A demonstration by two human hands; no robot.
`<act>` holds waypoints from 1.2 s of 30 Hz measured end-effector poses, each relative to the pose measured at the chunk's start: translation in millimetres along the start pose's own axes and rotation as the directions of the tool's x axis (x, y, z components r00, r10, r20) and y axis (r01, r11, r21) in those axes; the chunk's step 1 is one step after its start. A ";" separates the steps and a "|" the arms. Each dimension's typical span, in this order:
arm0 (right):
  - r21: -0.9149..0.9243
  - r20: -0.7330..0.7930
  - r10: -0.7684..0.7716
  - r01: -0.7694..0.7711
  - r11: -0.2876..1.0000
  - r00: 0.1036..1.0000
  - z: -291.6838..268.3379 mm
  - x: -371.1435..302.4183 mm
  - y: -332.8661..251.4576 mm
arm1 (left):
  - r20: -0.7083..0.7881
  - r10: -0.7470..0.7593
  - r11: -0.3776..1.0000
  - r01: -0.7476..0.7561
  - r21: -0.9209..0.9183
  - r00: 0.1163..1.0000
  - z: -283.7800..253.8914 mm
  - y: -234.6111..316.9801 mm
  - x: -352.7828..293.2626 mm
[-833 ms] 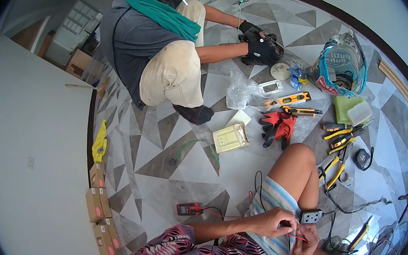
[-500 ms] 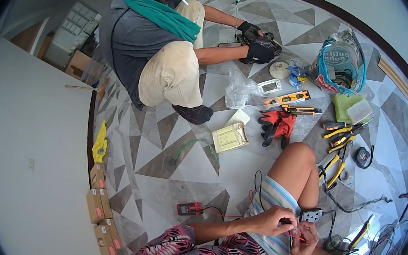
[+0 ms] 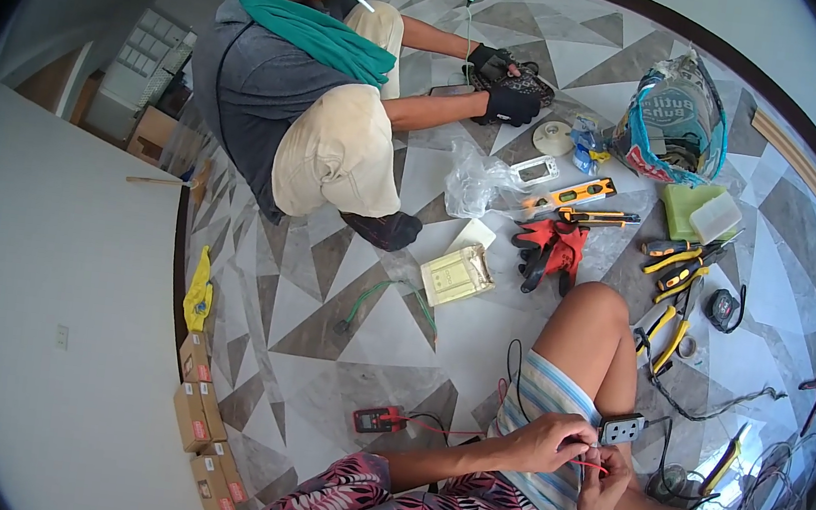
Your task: Connecting wires to an electrical outlet box and testing with a multimeter.
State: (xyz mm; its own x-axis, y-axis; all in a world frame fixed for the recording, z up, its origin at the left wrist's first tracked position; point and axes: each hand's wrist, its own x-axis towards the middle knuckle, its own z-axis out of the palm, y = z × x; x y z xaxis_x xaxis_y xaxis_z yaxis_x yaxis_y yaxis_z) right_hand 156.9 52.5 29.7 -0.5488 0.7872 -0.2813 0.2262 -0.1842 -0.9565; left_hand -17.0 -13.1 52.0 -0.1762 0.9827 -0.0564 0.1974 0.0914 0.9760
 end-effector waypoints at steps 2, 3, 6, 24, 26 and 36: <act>0.012 0.002 -0.001 0.001 1.000 1.000 1.5 -0.7 -0.1 | 0.005 0.040 0.998 -0.040 0.038 0.999 0.6 -6.4 -1.0; 0.023 0.006 -0.001 0.001 1.000 1.000 1.5 -0.5 -0.1 | 0.009 0.079 0.994 -0.079 0.075 0.997 0.9 -9.3 -1.2; -0.006 0.015 0.022 -0.021 1.000 1.000 -1.2 -0.5 -1.3 | 0.007 0.132 0.987 -0.132 0.087 0.991 2.8 -12.1 -0.9; -0.047 -0.113 -0.027 0.022 0.999 0.993 5.8 -6.0 2.5 | -0.005 0.037 0.997 -0.037 0.070 0.999 2.9 -0.9 0.2; -0.107 -0.108 -0.051 0.039 0.993 0.993 5.1 -7.3 -1.0 | -0.013 0.047 0.995 -0.045 0.091 0.999 4.8 -4.8 -0.1; -0.320 0.007 -0.226 0.216 0.922 0.974 4.0 -1.8 -20.1 | 0.035 0.077 0.989 -0.081 0.123 0.996 -1.6 -8.0 3.8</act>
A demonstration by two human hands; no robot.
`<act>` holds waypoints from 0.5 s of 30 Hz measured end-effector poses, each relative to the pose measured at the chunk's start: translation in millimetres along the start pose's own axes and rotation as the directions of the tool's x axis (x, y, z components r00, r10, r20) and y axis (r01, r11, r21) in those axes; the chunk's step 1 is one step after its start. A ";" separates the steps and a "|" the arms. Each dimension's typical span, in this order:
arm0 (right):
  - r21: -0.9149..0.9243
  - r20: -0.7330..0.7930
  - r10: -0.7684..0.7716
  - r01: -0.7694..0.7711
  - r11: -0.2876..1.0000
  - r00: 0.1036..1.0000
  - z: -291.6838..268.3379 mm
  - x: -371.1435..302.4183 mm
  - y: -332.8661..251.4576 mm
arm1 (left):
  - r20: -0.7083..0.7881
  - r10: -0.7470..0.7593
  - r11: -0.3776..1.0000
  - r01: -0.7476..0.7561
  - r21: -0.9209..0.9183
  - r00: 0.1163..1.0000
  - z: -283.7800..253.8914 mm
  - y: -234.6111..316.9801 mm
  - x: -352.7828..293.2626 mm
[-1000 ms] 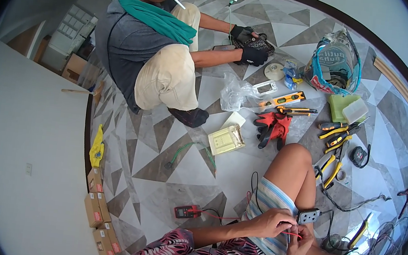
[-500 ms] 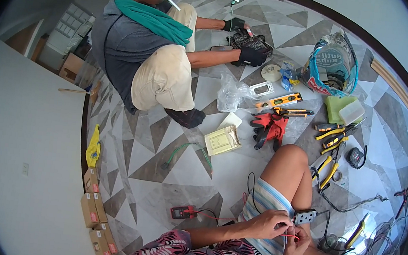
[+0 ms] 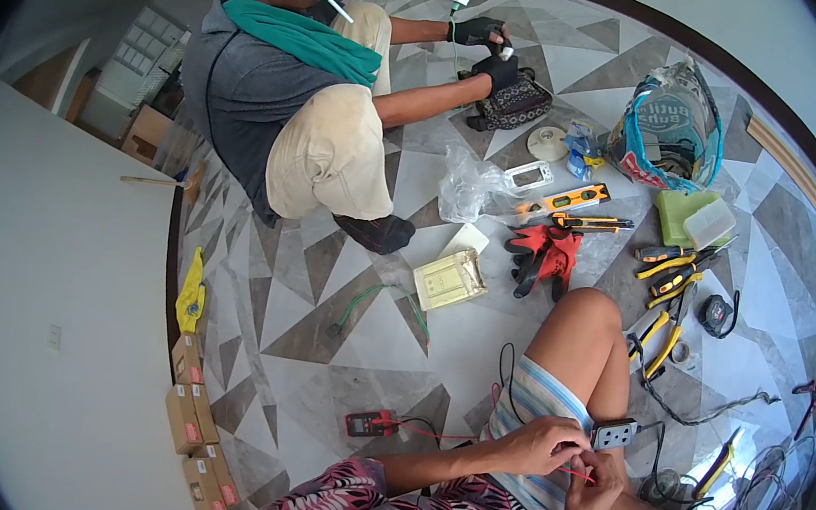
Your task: Connecting wires to an electrical outlet box and testing with a multimeter.
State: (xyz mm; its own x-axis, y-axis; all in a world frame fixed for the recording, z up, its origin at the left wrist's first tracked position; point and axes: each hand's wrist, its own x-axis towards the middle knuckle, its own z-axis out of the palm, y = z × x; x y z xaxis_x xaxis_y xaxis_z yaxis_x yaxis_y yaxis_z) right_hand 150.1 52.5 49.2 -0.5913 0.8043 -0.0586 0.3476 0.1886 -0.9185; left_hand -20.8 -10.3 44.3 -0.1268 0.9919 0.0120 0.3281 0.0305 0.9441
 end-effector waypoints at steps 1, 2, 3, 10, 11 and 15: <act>0.001 0.003 0.000 0.000 1.000 1.000 -5.4 2.9 -3.5 | -0.002 -0.002 1.000 0.002 0.000 1.000 -2.6 1.6 0.7; -0.015 0.046 -0.035 0.036 0.999 0.998 -12.4 6.2 -7.9 | 0.039 -0.049 0.996 0.052 -0.070 0.998 -5.5 3.7 0.6; -0.031 0.086 -0.069 0.072 0.997 0.994 -17.2 8.3 -10.6 | 0.085 -0.090 0.985 0.101 -0.138 0.992 -7.0 6.2 1.3; -0.133 -0.019 -0.311 0.306 0.943 0.950 -10.7 8.3 7.0 | 0.115 -0.111 0.975 0.130 -0.179 0.987 -3.8 3.6 0.6; -0.192 -0.030 -0.354 0.342 0.920 0.935 -10.4 7.6 6.3 | 0.127 -0.118 0.972 0.141 -0.188 0.985 -4.6 4.5 1.1; -0.269 0.000 -0.444 0.427 0.863 0.896 -12.9 6.8 9.0 | 0.133 -0.084 0.978 0.107 -0.180 0.988 -8.6 4.1 1.2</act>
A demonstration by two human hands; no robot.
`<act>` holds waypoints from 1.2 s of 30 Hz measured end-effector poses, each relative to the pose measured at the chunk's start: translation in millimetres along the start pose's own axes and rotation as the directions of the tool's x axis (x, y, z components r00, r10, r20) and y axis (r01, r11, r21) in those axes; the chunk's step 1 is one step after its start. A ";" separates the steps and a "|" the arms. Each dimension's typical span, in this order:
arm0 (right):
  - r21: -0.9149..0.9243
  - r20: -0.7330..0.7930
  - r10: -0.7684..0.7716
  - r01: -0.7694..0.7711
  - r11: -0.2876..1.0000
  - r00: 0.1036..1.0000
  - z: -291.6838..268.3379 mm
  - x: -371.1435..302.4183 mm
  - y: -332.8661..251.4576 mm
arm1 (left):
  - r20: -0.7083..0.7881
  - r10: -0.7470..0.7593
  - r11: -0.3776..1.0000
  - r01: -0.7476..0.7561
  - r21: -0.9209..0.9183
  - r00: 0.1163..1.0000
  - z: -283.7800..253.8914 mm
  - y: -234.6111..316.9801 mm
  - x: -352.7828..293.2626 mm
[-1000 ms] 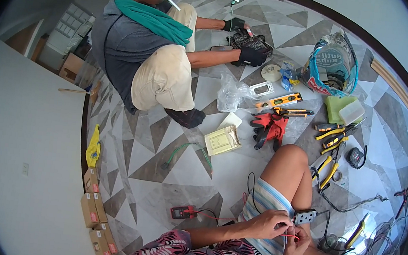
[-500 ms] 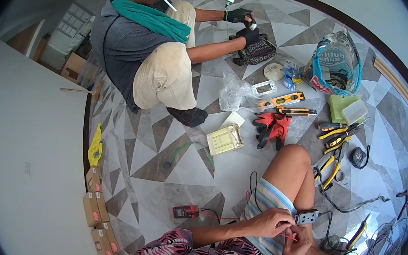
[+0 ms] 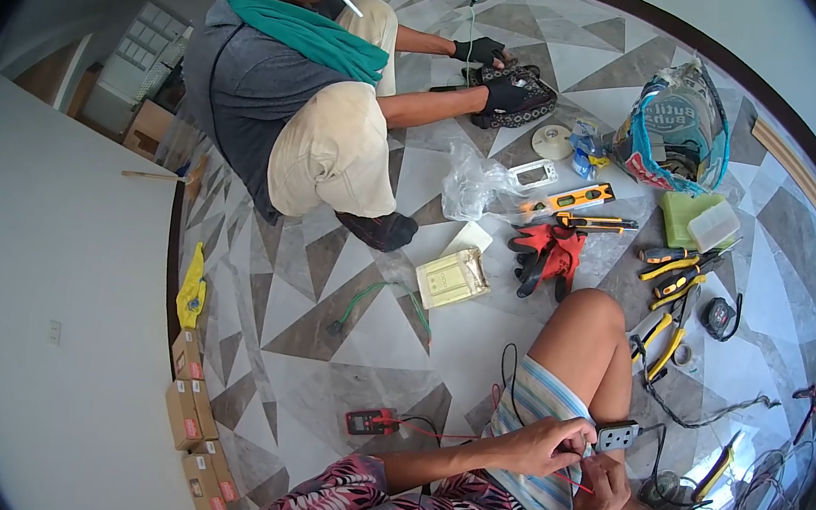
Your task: Connecting wires to an electrical outlet box and testing with a multimeter.
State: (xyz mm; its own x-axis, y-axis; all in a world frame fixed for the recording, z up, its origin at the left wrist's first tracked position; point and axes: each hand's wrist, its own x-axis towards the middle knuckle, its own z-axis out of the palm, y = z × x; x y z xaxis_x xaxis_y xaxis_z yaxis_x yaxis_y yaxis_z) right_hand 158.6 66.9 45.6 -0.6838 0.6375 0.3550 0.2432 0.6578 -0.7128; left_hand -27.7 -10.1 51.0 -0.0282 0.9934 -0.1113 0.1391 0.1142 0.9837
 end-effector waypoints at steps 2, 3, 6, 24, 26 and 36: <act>0.017 0.027 -0.012 0.012 1.000 1.000 -3.3 3.3 -1.7 | 0.006 -0.021 1.000 0.021 0.010 1.000 -1.9 2.6 -1.1; 0.028 0.052 -0.022 0.021 0.999 0.998 -5.0 5.0 -2.5 | 0.018 -0.039 0.999 0.039 0.017 0.999 -2.1 3.4 -0.8; 0.078 0.067 0.010 -0.016 0.997 0.998 -3.5 4.6 -0.8 | 0.032 -0.041 0.999 0.040 0.033 0.999 -1.4 2.1 -1.1; 0.331 0.136 0.575 -0.584 0.741 0.807 5.7 1.9 -17.6 | -0.019 0.101 0.995 -0.100 0.017 0.995 6.6 -8.5 -6.5; 0.237 0.039 0.340 -0.339 0.910 0.940 6.5 7.0 -13.3 | 0.000 0.061 0.998 -0.061 -0.007 0.998 2.6 -6.4 -7.0; 0.055 0.118 0.004 -0.011 0.998 0.993 -4.1 4.4 -7.2 | 0.002 0.021 0.997 -0.021 -0.069 1.000 -3.8 1.3 -4.6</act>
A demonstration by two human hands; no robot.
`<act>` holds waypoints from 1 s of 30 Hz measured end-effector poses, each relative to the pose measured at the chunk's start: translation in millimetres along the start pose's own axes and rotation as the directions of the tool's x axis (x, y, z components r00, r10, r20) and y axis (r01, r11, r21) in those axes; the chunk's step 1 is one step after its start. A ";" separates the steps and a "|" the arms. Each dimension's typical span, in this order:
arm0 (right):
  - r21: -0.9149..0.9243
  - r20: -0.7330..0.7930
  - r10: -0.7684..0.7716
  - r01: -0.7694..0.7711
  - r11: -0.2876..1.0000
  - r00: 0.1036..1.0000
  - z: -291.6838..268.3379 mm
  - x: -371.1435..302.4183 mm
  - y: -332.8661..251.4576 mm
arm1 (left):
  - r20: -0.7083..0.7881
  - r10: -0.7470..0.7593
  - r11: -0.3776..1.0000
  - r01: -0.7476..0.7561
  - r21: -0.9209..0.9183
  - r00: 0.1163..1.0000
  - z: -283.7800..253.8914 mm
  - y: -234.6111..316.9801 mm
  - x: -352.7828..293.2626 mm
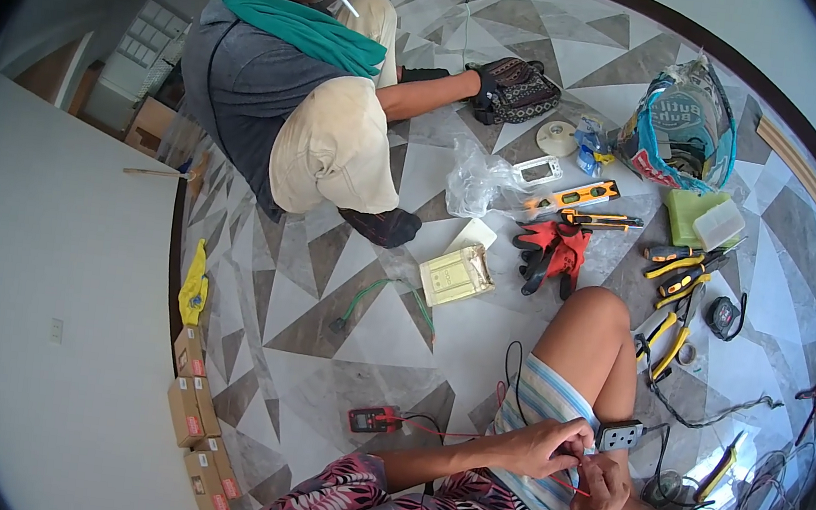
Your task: Connecting wires to an electrical outlet box and testing with a multimeter.
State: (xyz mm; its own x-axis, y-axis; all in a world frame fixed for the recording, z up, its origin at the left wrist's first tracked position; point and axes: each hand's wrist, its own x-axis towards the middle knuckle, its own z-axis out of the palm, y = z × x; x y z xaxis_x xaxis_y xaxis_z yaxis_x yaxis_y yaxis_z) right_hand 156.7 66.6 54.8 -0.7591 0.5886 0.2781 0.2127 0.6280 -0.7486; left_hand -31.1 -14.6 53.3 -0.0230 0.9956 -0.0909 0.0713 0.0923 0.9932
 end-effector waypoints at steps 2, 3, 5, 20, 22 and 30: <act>-0.002 0.009 0.001 -0.001 1.000 1.000 0.5 -2.7 4.5 | 0.006 -0.002 1.000 0.002 0.016 1.000 -0.9 2.3 0.4; -0.003 0.020 0.001 -0.001 1.000 1.000 0.9 -1.8 4.1 | 0.010 -0.003 1.000 0.003 0.031 1.000 -1.6 2.8 -0.2; 0.001 0.007 0.020 -0.020 1.000 1.000 1.0 0.7 1.0 | 0.012 0.015 0.999 -0.015 0.037 1.000 -0.6 -0.7 -1.1; 0.101 -0.021 0.198 -0.195 0.976 0.980 12.8 -7.6 4.1 | -0.004 0.179 0.962 -0.174 0.212 0.984 5.8 -12.2 -3.0; 0.129 -0.020 0.293 -0.288 0.949 0.956 14.4 -4.4 -5.4 | 0.005 0.216 0.934 -0.208 0.290 0.976 7.4 -18.5 -2.0; 0.219 -0.033 0.469 -0.451 0.865 0.883 20.3 -5.1 -4.8 | -0.072 0.335 0.876 -0.283 0.391 0.939 9.9 -21.3 0.3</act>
State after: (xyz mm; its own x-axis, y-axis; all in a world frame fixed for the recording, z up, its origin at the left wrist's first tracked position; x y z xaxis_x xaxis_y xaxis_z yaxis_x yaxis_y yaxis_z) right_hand 147.1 50.3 44.7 -0.5502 0.8307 -0.0856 0.3917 0.1661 -0.9050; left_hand -22.7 -16.1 31.3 -0.0690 0.9651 0.2528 0.4587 -0.1943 0.8671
